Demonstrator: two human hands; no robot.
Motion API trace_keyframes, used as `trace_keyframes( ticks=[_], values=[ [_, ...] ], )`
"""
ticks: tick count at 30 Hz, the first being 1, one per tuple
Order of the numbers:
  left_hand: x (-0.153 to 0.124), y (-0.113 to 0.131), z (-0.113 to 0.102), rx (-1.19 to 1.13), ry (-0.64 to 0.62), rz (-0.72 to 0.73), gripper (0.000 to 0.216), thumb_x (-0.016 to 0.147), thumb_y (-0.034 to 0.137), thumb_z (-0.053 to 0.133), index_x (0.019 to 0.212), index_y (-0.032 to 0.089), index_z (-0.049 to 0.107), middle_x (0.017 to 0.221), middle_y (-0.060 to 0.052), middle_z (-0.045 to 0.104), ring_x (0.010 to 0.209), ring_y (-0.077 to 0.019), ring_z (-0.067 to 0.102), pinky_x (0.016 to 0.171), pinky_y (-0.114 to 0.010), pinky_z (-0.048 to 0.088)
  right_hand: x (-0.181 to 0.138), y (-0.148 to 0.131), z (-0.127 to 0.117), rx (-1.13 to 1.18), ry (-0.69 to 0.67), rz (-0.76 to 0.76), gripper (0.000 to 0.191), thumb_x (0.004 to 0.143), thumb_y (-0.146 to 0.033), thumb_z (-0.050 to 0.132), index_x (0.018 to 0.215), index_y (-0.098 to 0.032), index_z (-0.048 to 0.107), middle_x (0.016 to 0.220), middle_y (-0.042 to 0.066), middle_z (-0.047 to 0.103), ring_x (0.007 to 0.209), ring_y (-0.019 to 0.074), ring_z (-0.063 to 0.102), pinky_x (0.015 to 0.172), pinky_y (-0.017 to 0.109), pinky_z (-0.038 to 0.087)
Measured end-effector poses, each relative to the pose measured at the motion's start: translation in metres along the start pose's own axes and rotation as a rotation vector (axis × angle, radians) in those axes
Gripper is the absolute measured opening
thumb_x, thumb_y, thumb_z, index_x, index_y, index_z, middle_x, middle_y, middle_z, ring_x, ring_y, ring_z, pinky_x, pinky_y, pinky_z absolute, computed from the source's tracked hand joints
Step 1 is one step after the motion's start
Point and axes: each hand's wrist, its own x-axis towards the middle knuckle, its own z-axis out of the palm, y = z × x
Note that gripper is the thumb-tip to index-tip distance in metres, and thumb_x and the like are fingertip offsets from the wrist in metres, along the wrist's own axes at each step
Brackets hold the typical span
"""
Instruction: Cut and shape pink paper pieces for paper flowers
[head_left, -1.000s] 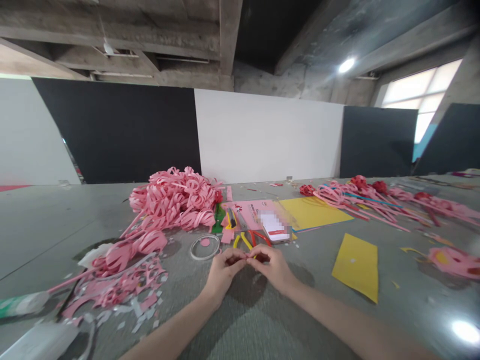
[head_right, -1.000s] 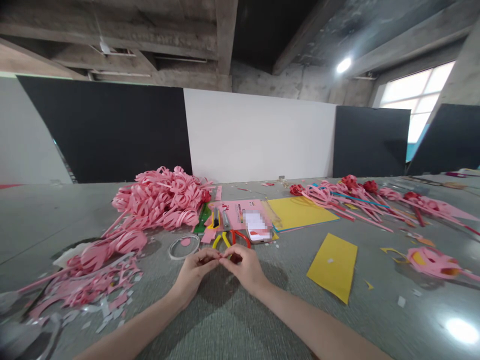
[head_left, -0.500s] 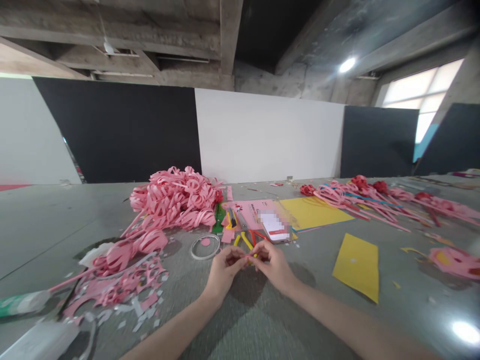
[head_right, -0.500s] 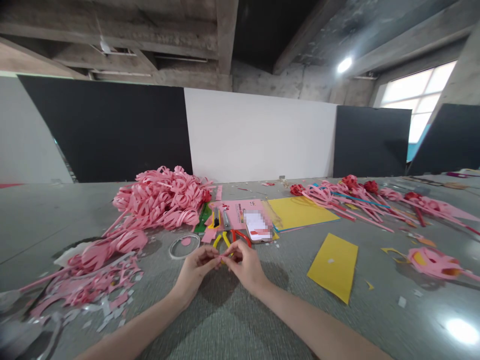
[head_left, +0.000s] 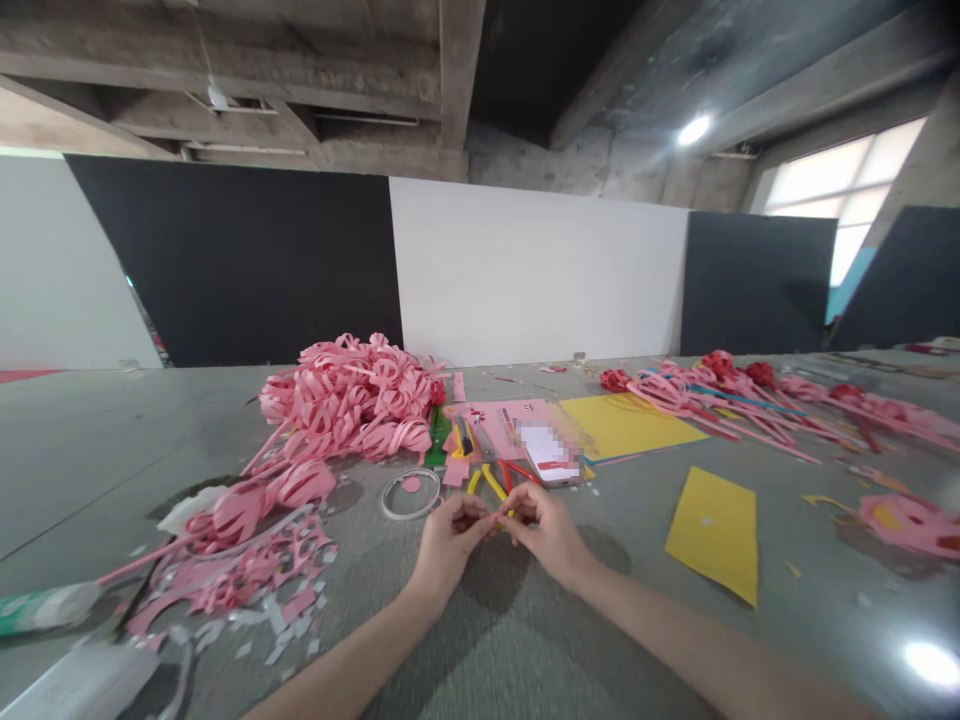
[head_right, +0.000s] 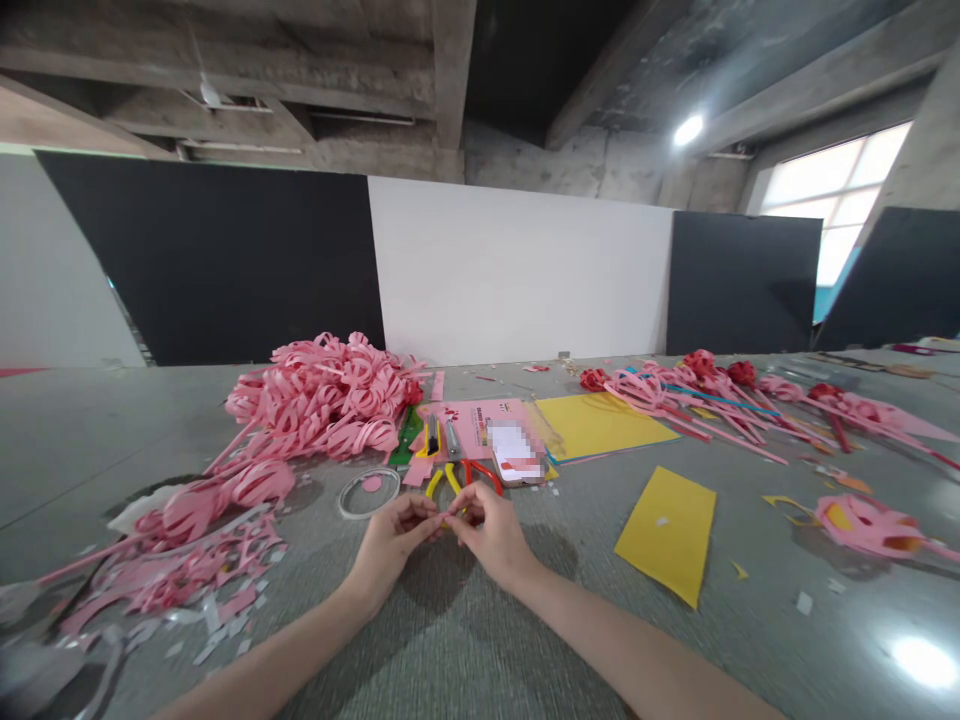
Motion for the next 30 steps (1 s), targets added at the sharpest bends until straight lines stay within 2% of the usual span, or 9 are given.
trace_keyframes(
  ticks=[13,21,30],
  values=[
    [0.001,-0.009,-0.002,0.078,-0.01,0.045,0.017,0.061,0.027,0.065,0.07,0.016,0.055,0.063,0.0,0.058,0.058,-0.0135,0.056,0.059,-0.025,0.043,0.001,0.004,0.0,0.013,0.004,0.012,0.019,0.072,-0.032,0.057,0.074,-0.018,0.044,0.069,-0.001,0.058,0.049,0.0082,0.05,0.046,0.021,0.041],
    [0.001,-0.008,-0.002,0.053,-0.03,0.022,0.018,0.062,0.029,0.064,0.067,0.015,0.053,0.06,0.002,0.056,0.056,-0.0121,0.056,0.056,-0.023,0.042,-0.001,-0.001,0.0,0.017,-0.014,0.023,0.017,0.073,-0.029,0.056,0.074,-0.018,0.044,0.068,-0.001,0.056,0.049,0.0078,0.049,0.046,0.021,0.04],
    [0.002,-0.009,-0.001,-0.043,0.003,-0.005,0.031,0.059,0.026,0.068,0.077,0.017,0.044,0.053,0.005,0.056,0.05,-0.0107,0.054,0.053,-0.022,0.041,0.0,-0.006,-0.001,-0.048,-0.051,-0.001,0.014,0.073,-0.025,0.056,0.076,-0.017,0.045,0.07,0.0,0.056,0.064,0.0117,0.056,0.062,0.025,0.045]
  ],
)
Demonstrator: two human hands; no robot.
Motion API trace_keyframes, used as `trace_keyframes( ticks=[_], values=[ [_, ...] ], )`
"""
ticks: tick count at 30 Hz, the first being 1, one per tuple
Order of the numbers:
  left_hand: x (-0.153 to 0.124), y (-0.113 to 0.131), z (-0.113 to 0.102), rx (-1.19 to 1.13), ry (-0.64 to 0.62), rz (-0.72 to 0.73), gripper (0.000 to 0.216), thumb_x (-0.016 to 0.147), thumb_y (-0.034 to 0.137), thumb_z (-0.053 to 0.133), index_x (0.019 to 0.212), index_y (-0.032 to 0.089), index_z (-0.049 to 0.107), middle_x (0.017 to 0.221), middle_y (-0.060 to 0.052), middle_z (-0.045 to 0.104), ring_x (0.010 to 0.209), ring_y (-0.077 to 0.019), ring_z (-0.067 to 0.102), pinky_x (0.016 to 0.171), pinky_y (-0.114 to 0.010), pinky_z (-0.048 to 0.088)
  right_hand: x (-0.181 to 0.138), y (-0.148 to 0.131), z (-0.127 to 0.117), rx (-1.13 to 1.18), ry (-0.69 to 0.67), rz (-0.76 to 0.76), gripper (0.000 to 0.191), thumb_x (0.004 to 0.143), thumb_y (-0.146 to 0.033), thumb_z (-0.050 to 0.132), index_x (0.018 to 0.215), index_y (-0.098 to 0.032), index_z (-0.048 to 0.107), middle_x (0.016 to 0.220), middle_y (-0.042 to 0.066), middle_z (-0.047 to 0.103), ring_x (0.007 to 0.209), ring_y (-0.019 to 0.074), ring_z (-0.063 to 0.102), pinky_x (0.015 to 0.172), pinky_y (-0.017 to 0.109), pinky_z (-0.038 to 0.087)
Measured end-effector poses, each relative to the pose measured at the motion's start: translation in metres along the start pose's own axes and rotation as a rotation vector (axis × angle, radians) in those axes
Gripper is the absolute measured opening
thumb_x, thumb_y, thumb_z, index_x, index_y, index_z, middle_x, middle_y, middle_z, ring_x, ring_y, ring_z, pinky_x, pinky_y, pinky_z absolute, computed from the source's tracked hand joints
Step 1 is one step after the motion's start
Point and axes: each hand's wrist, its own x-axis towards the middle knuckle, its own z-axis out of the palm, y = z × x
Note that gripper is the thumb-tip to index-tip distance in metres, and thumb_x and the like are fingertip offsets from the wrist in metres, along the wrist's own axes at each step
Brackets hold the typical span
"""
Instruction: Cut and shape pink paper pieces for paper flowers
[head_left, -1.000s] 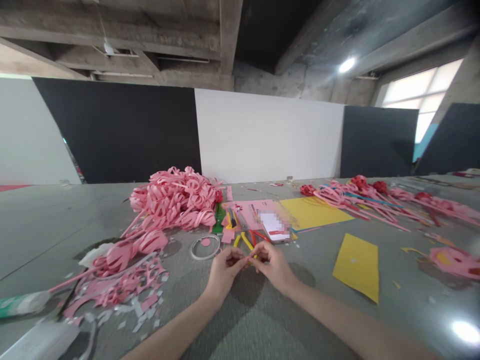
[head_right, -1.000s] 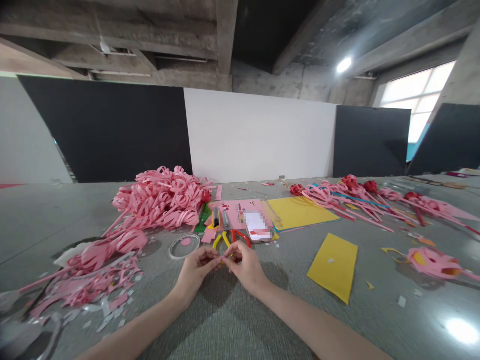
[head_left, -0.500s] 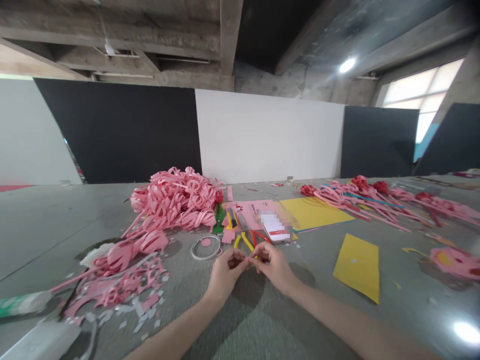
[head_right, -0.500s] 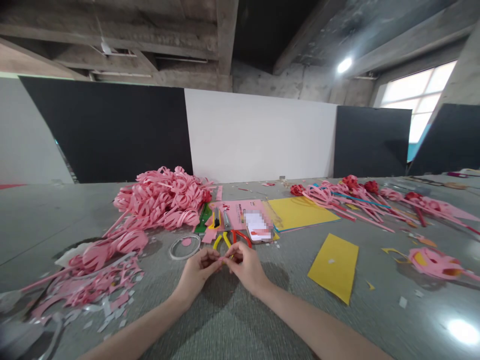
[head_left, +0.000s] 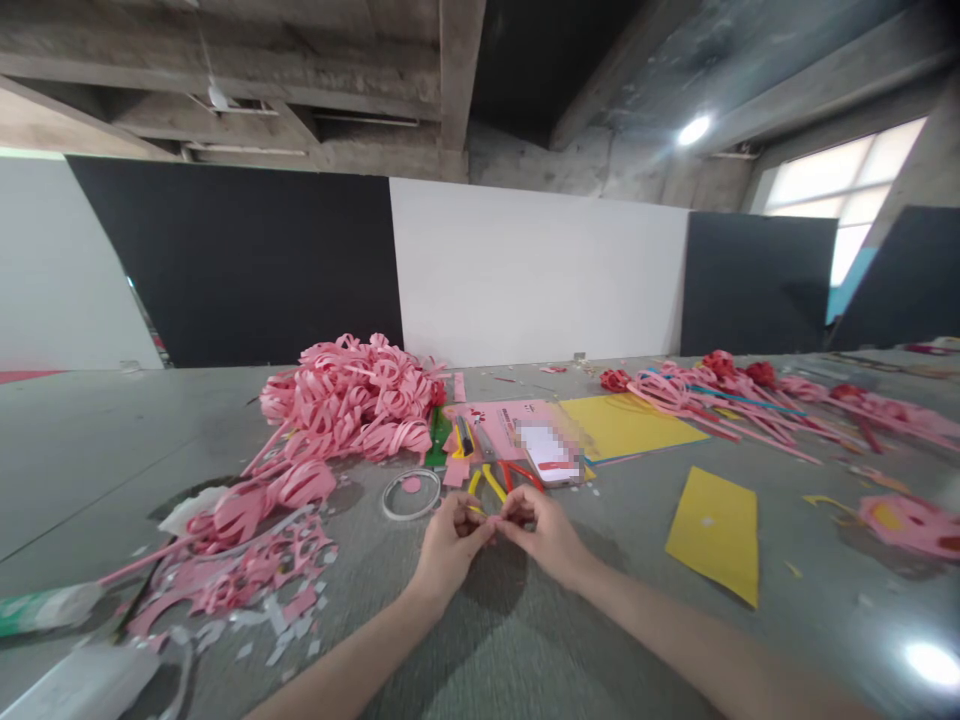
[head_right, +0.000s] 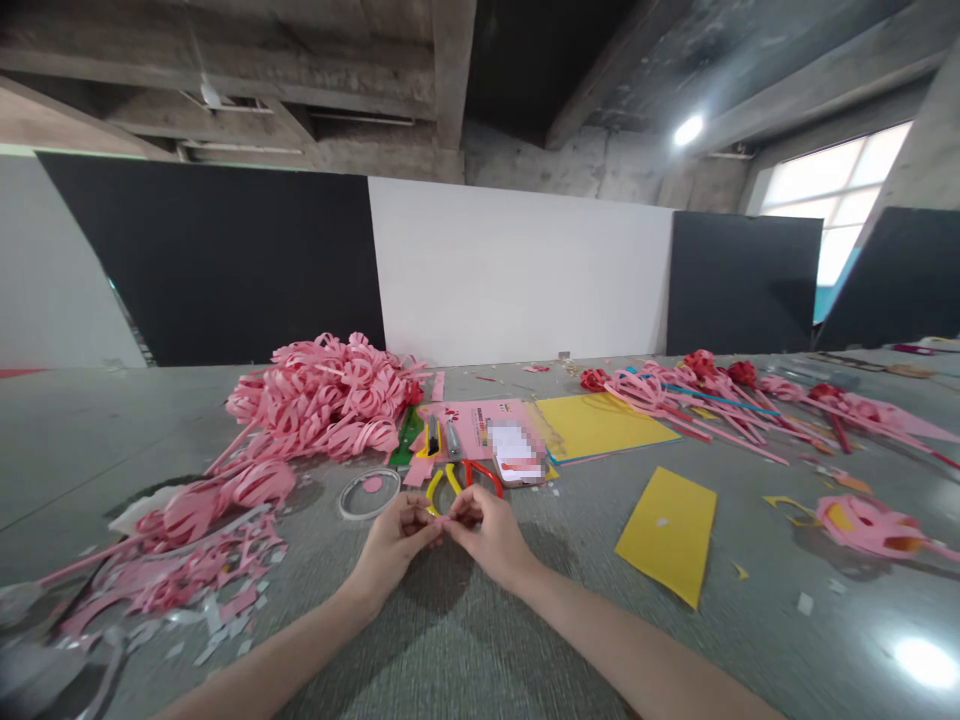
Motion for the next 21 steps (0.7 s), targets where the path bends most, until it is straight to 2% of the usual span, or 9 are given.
trace_keyframes(
  ticks=[4,13,19,21],
  values=[
    [-0.0011,0.001,0.001,-0.051,-0.006,-0.022,0.033,0.059,0.027,0.068,0.079,0.018,0.043,0.053,0.006,0.057,0.051,-0.011,0.056,0.054,-0.022,0.042,0.001,0.0039,0.0013,0.024,0.041,0.005,0.014,0.072,-0.024,0.055,0.078,-0.017,0.044,0.072,0.0,0.056,0.066,0.0122,0.056,0.064,0.026,0.045],
    [-0.0015,0.0047,0.0008,-0.097,0.014,-0.115,0.03,0.059,0.029,0.068,0.076,0.015,0.048,0.06,0.001,0.062,0.059,-0.0132,0.06,0.058,-0.023,0.044,0.0035,0.0031,0.0013,0.084,0.081,0.046,0.022,0.07,-0.032,0.059,0.077,-0.016,0.045,0.07,0.0,0.055,0.064,0.0122,0.056,0.061,0.025,0.045],
    [-0.0004,0.0057,-0.0006,-0.182,0.079,-0.084,0.023,0.062,0.028,0.064,0.075,0.015,0.052,0.067,-0.001,0.06,0.062,-0.0137,0.059,0.061,-0.025,0.045,0.0041,0.0017,-0.0002,0.18,0.126,0.105,0.025,0.065,-0.032,0.062,0.074,-0.017,0.043,0.065,-0.002,0.054,0.058,0.0115,0.056,0.058,0.025,0.045],
    [-0.0016,0.0085,0.0001,-0.149,0.038,-0.073,0.019,0.065,0.029,0.062,0.075,0.015,0.054,0.069,-0.001,0.059,0.064,-0.0134,0.057,0.061,-0.024,0.043,0.0041,0.0011,-0.0006,0.205,0.12,0.112,0.026,0.064,-0.032,0.063,0.073,-0.018,0.042,0.064,-0.003,0.054,0.057,0.0114,0.056,0.058,0.025,0.045]
  ],
)
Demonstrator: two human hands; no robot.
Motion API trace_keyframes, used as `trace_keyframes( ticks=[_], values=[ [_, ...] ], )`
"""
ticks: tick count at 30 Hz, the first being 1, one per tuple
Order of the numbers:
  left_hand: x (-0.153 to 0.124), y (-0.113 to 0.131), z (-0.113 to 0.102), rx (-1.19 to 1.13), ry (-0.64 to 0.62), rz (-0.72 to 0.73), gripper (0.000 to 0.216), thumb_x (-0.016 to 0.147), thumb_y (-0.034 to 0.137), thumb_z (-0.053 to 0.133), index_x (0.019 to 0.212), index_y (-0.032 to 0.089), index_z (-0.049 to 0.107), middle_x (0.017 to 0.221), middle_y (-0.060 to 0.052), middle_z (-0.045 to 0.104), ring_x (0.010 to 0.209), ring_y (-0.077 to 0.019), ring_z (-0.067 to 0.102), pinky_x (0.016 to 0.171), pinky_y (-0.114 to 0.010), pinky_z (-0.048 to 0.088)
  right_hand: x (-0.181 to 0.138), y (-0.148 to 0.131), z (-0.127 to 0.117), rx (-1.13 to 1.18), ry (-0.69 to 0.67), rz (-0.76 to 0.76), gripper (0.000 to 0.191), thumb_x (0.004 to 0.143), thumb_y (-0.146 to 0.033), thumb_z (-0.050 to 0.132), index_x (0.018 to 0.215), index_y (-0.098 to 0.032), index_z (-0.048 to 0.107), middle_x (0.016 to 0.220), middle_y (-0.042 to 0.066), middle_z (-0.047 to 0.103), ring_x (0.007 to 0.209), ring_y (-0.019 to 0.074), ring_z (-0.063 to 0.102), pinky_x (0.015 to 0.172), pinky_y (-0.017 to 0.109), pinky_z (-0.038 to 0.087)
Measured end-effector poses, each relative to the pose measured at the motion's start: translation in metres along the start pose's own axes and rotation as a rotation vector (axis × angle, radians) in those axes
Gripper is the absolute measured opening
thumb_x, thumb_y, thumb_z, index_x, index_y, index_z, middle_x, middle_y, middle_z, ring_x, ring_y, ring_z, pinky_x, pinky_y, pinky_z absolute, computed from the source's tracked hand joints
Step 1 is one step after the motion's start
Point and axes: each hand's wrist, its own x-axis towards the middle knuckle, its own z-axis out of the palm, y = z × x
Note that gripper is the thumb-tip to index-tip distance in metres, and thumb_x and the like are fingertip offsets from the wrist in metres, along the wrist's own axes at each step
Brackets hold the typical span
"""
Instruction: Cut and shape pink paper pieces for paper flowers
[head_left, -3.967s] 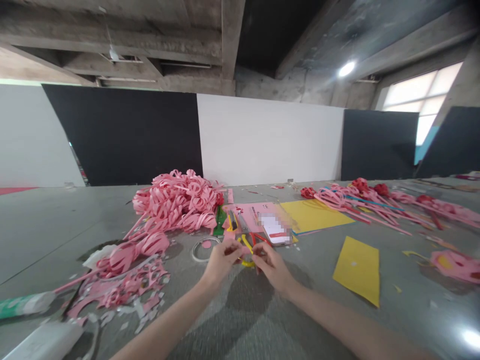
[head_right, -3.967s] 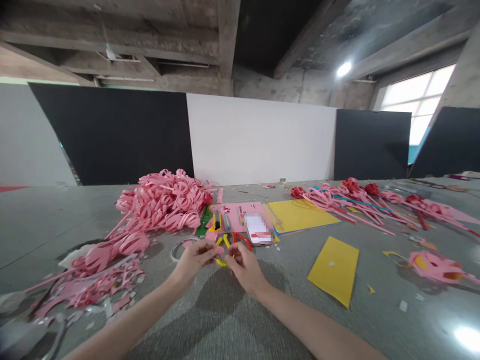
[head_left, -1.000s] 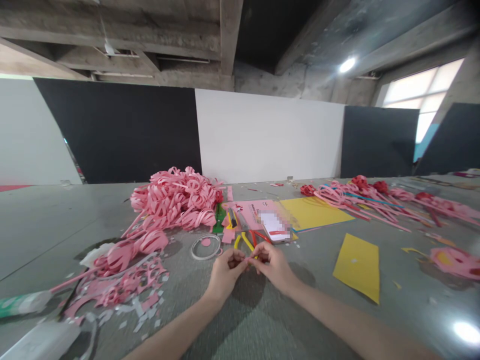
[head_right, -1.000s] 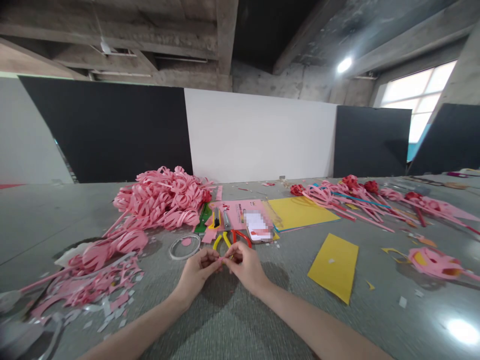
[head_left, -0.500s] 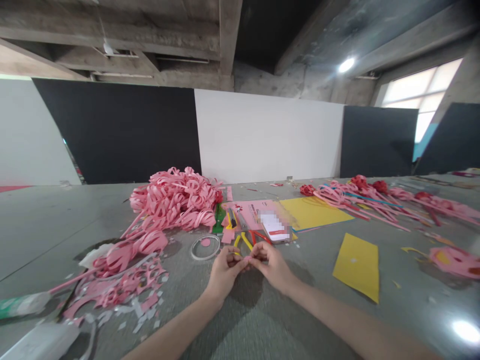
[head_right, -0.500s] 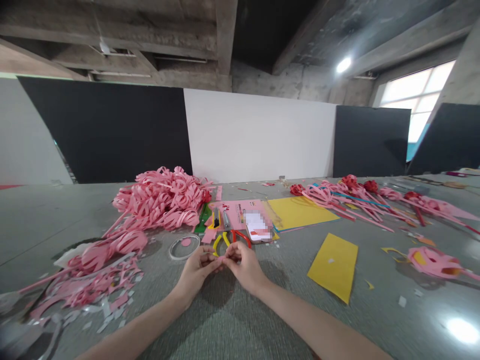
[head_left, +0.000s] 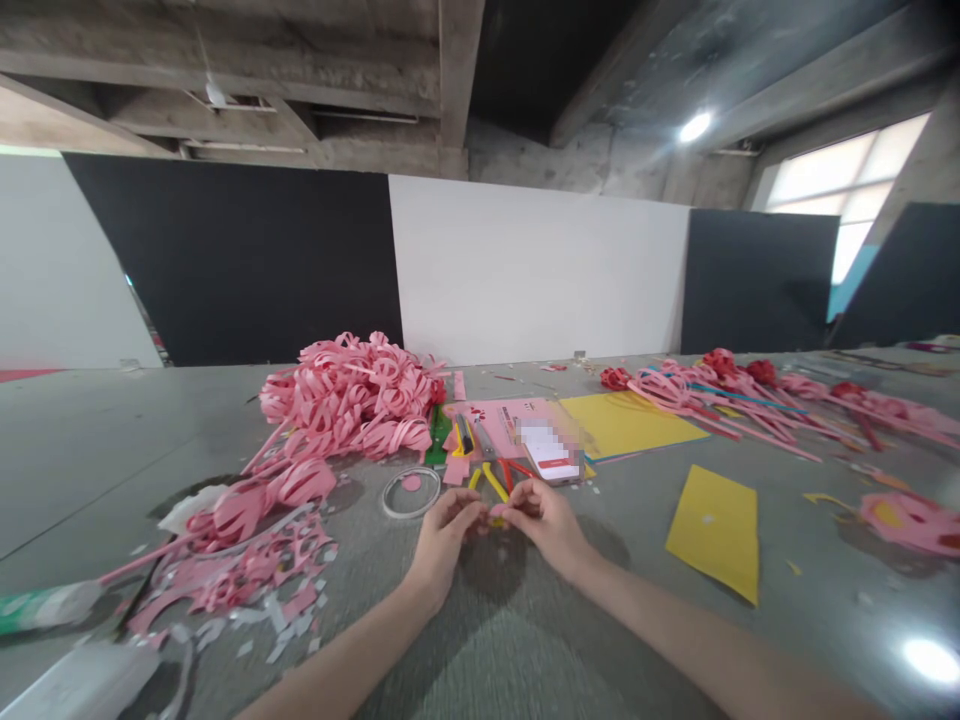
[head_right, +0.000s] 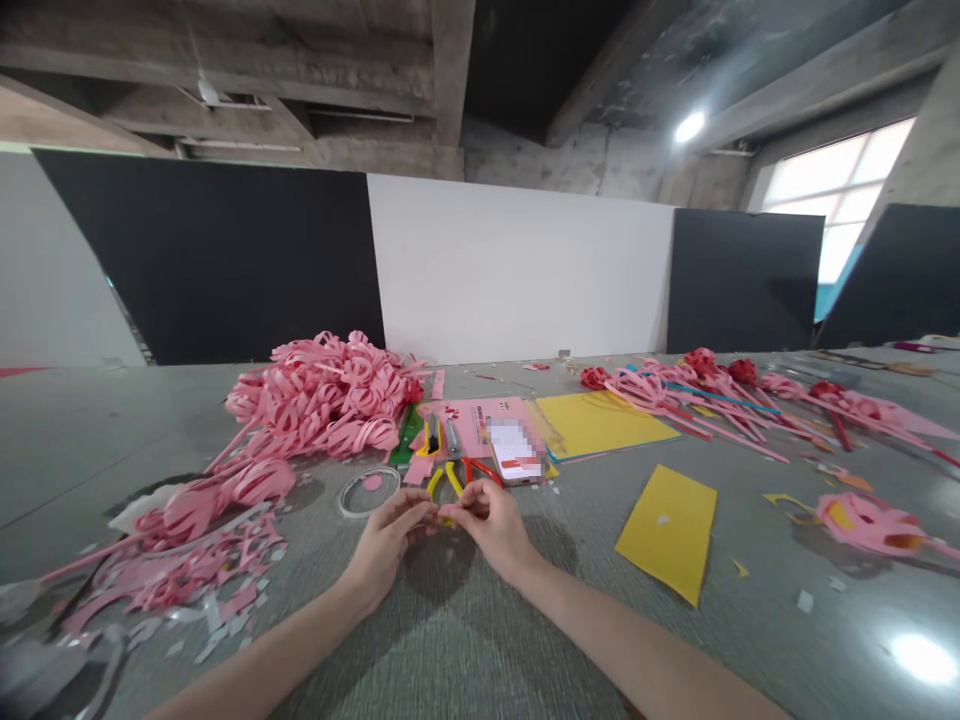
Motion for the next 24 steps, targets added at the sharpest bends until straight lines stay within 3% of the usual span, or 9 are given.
trace_keyframes(
  ticks=[4,13,24],
  values=[
    [-0.0027,0.0037,0.0019,0.206,-0.138,0.074,0.014,0.068,0.029,0.06,0.069,0.014,0.059,0.065,0.0,0.057,0.062,-0.0118,0.052,0.058,-0.021,0.039,-0.0007,-0.0001,-0.0003,0.028,-0.043,-0.015,0.027,0.065,-0.032,0.063,0.071,-0.019,0.041,0.063,-0.003,0.056,0.058,0.0122,0.057,0.06,0.026,0.046],
    [-0.0018,0.0054,0.0033,0.235,-0.105,0.058,0.019,0.067,0.033,0.059,0.062,0.014,0.057,0.056,0.002,0.053,0.055,-0.011,0.047,0.055,-0.021,0.036,-0.002,0.001,-0.0007,-0.019,-0.093,-0.13,0.019,0.072,-0.029,0.058,0.075,-0.018,0.043,0.068,-0.002,0.055,0.061,0.0101,0.055,0.06,0.023,0.045],
    [-0.0026,0.0056,0.0034,0.252,-0.115,0.051,0.02,0.069,0.034,0.057,0.061,0.015,0.055,0.054,0.002,0.052,0.052,-0.0105,0.046,0.052,-0.02,0.034,-0.0034,-0.0037,0.0,-0.029,-0.097,-0.095,0.02,0.072,-0.031,0.057,0.076,-0.018,0.041,0.069,-0.002,0.052,0.06,0.0095,0.054,0.059,0.024,0.046]
  ],
)
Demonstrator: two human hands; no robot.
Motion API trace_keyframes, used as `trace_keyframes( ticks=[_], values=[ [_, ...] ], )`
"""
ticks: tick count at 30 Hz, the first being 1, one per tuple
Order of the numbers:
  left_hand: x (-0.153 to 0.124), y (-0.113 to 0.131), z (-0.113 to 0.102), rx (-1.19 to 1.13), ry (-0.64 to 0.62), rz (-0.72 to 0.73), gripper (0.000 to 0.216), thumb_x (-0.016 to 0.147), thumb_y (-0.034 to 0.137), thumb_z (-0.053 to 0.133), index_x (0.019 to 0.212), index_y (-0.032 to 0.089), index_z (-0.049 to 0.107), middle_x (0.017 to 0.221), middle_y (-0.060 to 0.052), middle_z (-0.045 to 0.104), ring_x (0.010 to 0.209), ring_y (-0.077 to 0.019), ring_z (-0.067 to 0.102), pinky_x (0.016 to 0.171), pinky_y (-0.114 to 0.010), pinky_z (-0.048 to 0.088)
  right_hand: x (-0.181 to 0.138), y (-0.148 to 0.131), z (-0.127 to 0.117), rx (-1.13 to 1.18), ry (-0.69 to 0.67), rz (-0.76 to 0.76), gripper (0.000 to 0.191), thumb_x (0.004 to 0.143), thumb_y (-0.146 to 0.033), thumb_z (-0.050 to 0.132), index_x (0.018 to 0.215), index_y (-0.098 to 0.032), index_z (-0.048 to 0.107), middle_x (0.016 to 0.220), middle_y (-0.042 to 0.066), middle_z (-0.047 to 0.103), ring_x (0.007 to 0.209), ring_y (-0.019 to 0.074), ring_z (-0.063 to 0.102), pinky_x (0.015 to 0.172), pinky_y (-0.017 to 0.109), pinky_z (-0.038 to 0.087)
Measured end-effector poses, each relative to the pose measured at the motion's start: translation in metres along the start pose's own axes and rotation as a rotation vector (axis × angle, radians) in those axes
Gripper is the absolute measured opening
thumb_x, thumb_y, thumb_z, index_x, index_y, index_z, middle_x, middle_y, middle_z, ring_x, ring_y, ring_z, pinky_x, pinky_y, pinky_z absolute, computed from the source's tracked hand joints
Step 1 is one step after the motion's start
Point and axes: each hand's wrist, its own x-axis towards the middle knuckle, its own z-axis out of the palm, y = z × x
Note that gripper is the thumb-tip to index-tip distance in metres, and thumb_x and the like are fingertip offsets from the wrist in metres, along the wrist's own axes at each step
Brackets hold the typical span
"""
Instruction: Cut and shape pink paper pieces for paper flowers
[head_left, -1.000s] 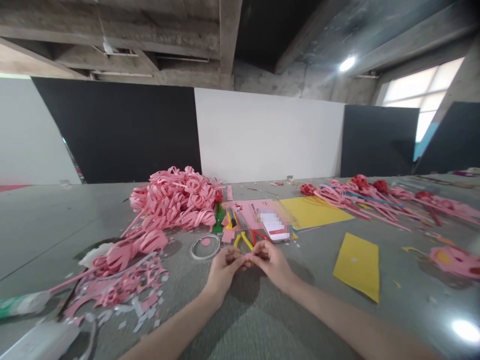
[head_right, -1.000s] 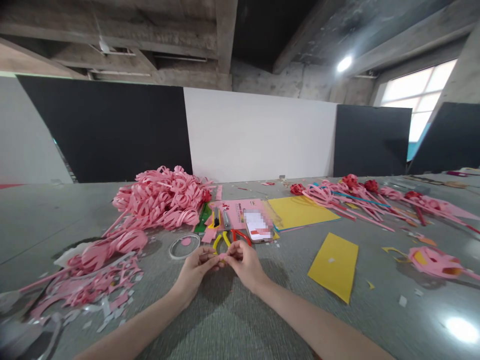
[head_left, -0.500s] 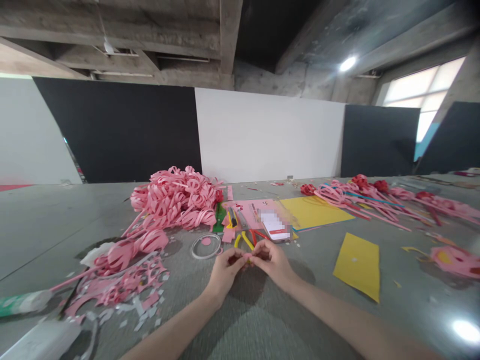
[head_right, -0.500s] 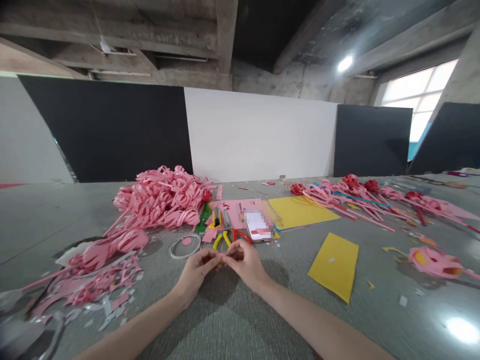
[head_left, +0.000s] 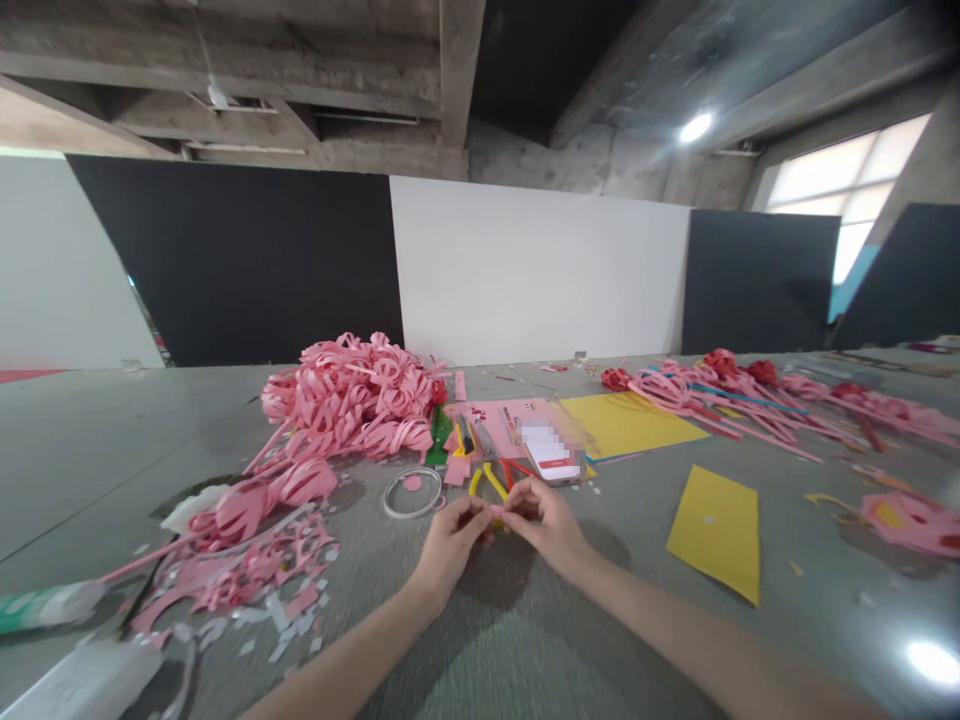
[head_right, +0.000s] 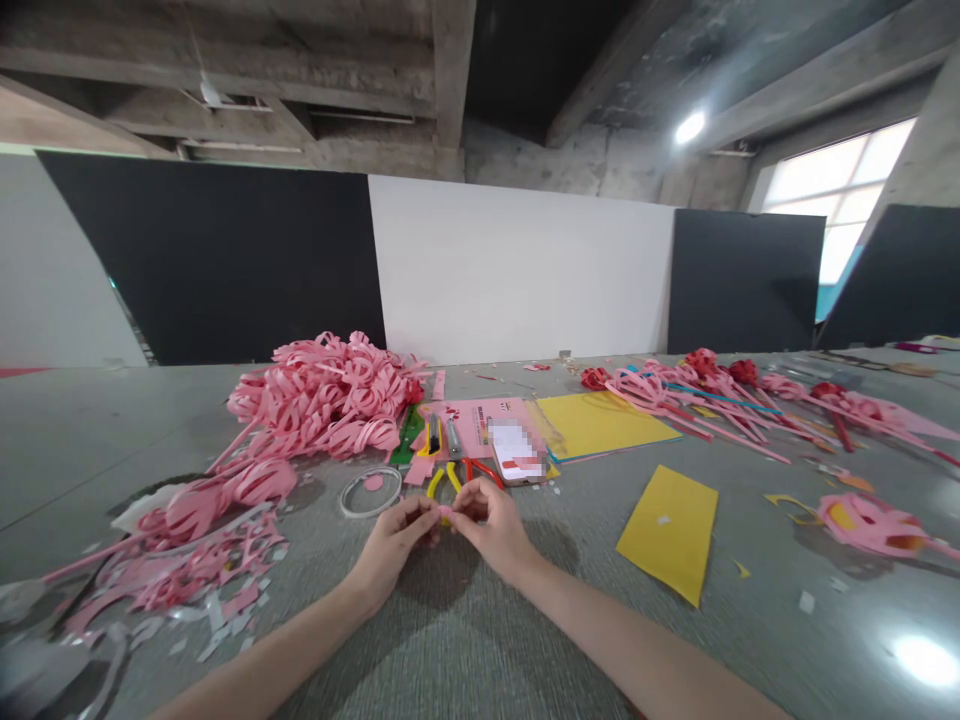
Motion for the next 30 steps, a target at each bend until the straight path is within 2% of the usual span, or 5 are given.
trace_keyframes(
  ticks=[9,17,23,26,30],
  values=[
    [0.0,-0.005,-0.001,0.062,0.013,0.058,0.019,0.074,0.033,0.052,0.066,0.016,0.053,0.058,0.002,0.054,0.054,-0.0109,0.049,0.054,-0.021,0.036,-0.002,-0.002,0.0,-0.014,0.015,0.016,0.012,0.076,-0.029,0.049,0.079,-0.019,0.042,0.07,-0.002,0.051,0.057,0.0096,0.054,0.057,0.023,0.045],
    [-0.003,-0.004,0.001,0.124,0.065,0.069,0.019,0.071,0.033,0.055,0.063,0.016,0.053,0.053,0.001,0.056,0.053,-0.0135,0.053,0.055,-0.023,0.039,0.007,-0.003,-0.005,-0.434,0.161,-0.064,0.008,0.077,-0.024,0.043,0.082,-0.019,0.04,0.075,0.001,0.054,0.061,0.0118,0.057,0.056,0.023,0.044],
    [-0.002,-0.011,0.001,0.14,0.134,0.115,0.02,0.07,0.035,0.056,0.064,0.016,0.053,0.057,0.0,0.057,0.054,-0.0143,0.054,0.054,-0.023,0.041,0.024,-0.007,-0.004,-1.077,0.118,0.166,0.014,0.072,-0.025,0.05,0.081,-0.015,0.049,0.078,0.009,0.061,0.07,0.0201,0.059,0.062,0.029,0.043],
    [0.0,-0.013,0.0,0.115,0.145,0.101,0.022,0.068,0.037,0.058,0.062,0.016,0.053,0.056,-0.001,0.057,0.053,-0.0147,0.054,0.052,-0.023,0.041,0.04,-0.01,0.009,-1.167,0.124,0.239,0.024,0.069,-0.029,0.055,0.085,-0.012,0.054,0.08,0.016,0.062,0.076,0.0268,0.06,0.064,0.034,0.043],
    [-0.001,-0.011,0.001,0.105,0.145,0.121,0.023,0.068,0.037,0.058,0.061,0.016,0.053,0.056,0.0,0.055,0.053,-0.0134,0.051,0.05,-0.021,0.039,0.064,-0.009,0.027,-1.2,0.085,0.332,0.019,0.06,-0.016,0.061,0.078,-0.012,0.061,0.081,0.016,0.064,0.078,0.0246,0.061,0.063,0.029,0.044]
  ],
)
